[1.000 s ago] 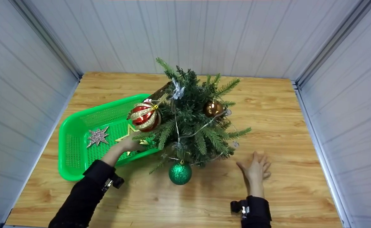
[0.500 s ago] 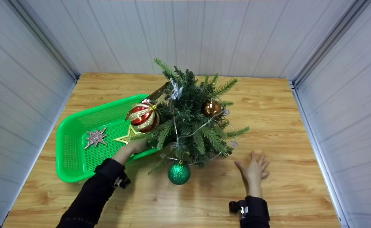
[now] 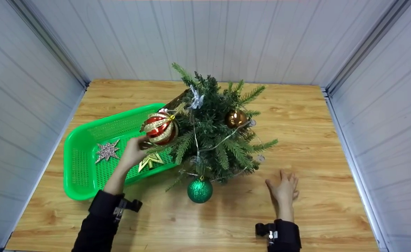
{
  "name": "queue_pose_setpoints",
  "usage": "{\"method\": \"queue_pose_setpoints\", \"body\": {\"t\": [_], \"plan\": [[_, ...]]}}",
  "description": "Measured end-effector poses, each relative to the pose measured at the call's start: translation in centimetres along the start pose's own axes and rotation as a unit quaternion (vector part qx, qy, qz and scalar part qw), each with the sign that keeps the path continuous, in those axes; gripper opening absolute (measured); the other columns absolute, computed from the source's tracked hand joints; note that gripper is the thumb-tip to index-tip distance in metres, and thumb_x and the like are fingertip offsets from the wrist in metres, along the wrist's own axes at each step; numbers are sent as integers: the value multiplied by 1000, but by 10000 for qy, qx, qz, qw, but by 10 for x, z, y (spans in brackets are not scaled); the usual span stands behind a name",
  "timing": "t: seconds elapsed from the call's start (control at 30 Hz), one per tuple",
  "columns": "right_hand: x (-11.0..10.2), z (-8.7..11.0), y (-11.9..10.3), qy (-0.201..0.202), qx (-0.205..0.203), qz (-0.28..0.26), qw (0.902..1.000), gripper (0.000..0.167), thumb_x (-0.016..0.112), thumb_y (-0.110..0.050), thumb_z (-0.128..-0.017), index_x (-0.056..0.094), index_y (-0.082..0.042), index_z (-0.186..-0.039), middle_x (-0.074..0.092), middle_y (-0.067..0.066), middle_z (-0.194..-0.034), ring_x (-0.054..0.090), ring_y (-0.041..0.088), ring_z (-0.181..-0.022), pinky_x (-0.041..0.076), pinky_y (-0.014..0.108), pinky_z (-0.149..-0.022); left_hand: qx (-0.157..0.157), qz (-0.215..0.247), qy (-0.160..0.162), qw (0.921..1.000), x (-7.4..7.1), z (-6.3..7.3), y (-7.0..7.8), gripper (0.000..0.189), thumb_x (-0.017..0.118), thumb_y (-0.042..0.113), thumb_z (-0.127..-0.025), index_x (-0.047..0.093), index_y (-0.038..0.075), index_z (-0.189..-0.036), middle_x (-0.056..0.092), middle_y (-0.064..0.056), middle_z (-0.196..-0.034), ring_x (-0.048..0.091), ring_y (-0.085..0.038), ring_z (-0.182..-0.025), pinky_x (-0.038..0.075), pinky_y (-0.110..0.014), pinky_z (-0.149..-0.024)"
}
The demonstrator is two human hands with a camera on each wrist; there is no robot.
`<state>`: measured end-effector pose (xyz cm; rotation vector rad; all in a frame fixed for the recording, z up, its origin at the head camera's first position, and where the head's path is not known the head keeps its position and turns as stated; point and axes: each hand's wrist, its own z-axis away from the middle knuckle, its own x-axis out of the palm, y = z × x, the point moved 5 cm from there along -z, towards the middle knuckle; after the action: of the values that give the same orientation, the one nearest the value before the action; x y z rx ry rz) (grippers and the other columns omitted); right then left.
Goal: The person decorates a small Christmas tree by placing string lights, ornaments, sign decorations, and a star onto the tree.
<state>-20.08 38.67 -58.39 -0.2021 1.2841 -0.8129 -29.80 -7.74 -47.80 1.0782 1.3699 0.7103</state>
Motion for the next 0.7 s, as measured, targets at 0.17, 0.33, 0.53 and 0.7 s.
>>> {"method": "queue_pose_setpoints", "body": {"t": [0.17,0.33,0.53,0.7], "plan": [[-29,21,-15,1426,-131,-889,9857,56,58,-20,-85,35,7,-129,22,35,-133,21,50,-120,18,61,-97,-137,690,1307,9889,-23,27,25,24,67,-1,-74,61,-8,-97,62,-19,-90,63,-25,-76,52,-24,-66],[-70,75,-52,3655,-893,-1819,9085,36,63,-2,-78,52,6,-112,40,24,-127,34,36,-119,23,45,-102,510,1533,2315,9593,-44,58,64,26,66,-6,-73,58,-10,-98,60,-19,-93,61,-23,-79,52,-28,-70],[-94,151,-135,4547,-3133,-3370,7626,21,60,11,-74,57,14,-94,59,15,-104,52,20,-99,39,24,-84,1994,2371,2463,9183,-47,92,124,31,64,-14,-72,54,-13,-101,58,-21,-98,59,-27,-84,52,-34,-72],[-71,204,-216,3185,-5333,-4509,6409,15,61,5,-77,55,17,-85,60,23,-93,56,26,-91,43,29,-86,2870,2864,1882,8945,-26,107,157,32,62,-17,-70,50,-17,-99,59,-20,-100,60,-25,-86,52,-33,-71]]}}
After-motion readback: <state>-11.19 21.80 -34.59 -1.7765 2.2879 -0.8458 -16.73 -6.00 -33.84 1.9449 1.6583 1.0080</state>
